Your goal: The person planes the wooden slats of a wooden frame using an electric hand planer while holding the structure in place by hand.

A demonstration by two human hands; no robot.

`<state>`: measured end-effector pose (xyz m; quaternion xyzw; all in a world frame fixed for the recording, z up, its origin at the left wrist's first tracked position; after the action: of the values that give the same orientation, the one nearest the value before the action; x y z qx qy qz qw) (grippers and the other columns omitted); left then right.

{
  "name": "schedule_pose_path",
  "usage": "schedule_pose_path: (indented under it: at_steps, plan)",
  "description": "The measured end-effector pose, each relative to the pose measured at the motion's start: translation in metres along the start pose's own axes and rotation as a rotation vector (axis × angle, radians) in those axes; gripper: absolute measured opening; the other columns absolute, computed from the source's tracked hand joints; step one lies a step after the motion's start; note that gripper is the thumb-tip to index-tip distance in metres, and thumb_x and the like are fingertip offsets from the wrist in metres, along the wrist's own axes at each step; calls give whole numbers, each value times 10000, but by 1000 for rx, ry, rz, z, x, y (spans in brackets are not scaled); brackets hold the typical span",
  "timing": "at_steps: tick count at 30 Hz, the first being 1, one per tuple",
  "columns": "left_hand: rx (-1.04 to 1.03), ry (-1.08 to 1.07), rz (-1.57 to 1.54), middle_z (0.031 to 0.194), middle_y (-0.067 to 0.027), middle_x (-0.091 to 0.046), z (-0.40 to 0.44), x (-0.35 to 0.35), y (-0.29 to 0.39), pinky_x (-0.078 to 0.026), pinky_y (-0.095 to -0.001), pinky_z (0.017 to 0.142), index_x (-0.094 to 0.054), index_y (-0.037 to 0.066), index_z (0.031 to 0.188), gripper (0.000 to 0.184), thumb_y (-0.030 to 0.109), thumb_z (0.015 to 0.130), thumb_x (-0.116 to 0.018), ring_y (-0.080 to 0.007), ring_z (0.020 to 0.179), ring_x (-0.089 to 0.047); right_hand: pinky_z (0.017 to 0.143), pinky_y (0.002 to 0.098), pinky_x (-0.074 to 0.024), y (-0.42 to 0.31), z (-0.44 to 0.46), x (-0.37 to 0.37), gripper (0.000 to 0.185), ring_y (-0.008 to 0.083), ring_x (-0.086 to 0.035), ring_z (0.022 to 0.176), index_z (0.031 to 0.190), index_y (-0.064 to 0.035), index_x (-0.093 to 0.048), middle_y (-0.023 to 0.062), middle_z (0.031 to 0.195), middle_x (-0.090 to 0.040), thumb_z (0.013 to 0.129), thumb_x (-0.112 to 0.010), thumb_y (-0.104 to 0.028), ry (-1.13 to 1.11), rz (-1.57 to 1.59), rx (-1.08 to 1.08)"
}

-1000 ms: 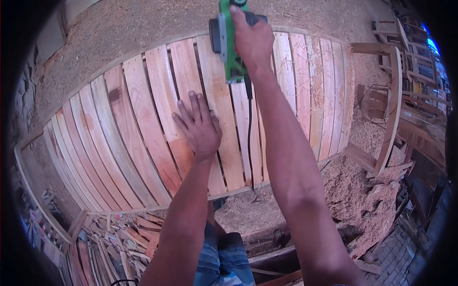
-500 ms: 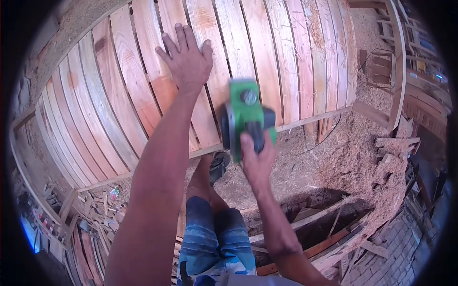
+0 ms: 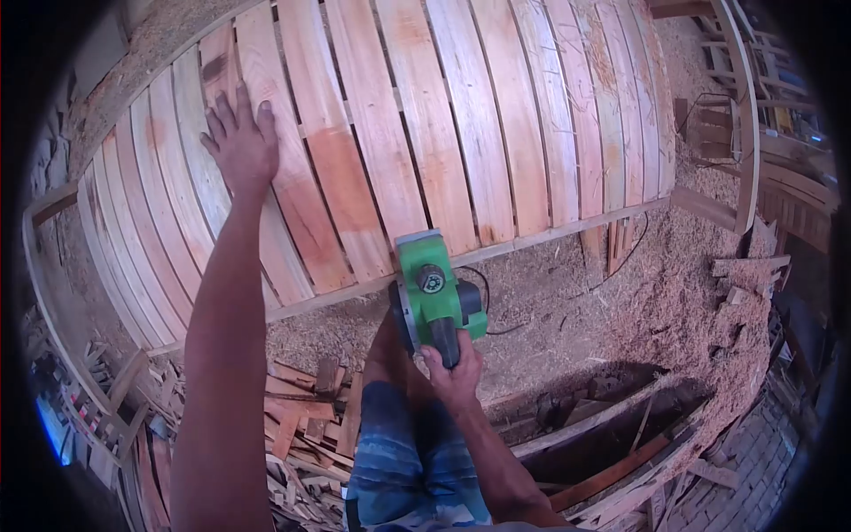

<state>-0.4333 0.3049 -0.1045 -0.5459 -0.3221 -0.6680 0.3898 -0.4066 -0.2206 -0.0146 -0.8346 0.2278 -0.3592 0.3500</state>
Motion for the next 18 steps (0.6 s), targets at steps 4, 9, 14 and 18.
schedule_pose_path:
  at_steps: [4, 9, 14, 18]
  plan:
    - [5, -7, 21, 1835, -156, -227, -1, 4, 3, -75, -648, 1350, -260, 269, 1775, 704, 593, 1152, -294, -419, 1690, -174, 659, 452, -593, -33, 27, -7, 424, 366, -785, 738, 1110, -17, -645, 189, 816, -756, 912, -909, -282, 36, -71, 37]
    - [-17, 28, 20, 1813, -185, -273, 2, 10, 7, -129, -689, 1325, -314, 221, 1760, 691, 534, 1147, -372, -472, 1656, -237, 662, 466, -575, -87, 78, -21, 402, 388, -764, 726, 1064, -11, -641, 211, 790, -727, 931, -895, -293, 63, -119, 101]
    - [-24, 33, -4, 1794, -211, -307, 4, 16, 10, -189, -733, 1292, -364, 195, 1742, 679, 497, 1137, -421, -513, 1626, -285, 633, 451, -556, -167, 165, -47, 409, 356, -744, 680, 1021, 16, -641, 225, 761, -706, 953, -880, -309, 99, -85, 163]
    - [-7, 4, -37, 1805, -204, -289, 9, 26, 12, -184, -725, 1297, -369, 197, 1742, 677, 480, 1132, -446, -505, 1633, -274, 615, 440, -550, -225, 227, -72, 424, 322, -731, 646, 972, 27, -645, 221, 737, -700, 964, -871, -332, 103, 12, 123]
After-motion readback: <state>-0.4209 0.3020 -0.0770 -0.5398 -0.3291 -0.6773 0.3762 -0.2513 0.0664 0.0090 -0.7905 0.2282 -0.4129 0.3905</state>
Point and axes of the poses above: each hand's wrist, its own z-axis towards the middle knuckle, its own x-axis out of the back of the hand, y = z × x, the point moved 9 cm from there along z, towards the middle knuckle
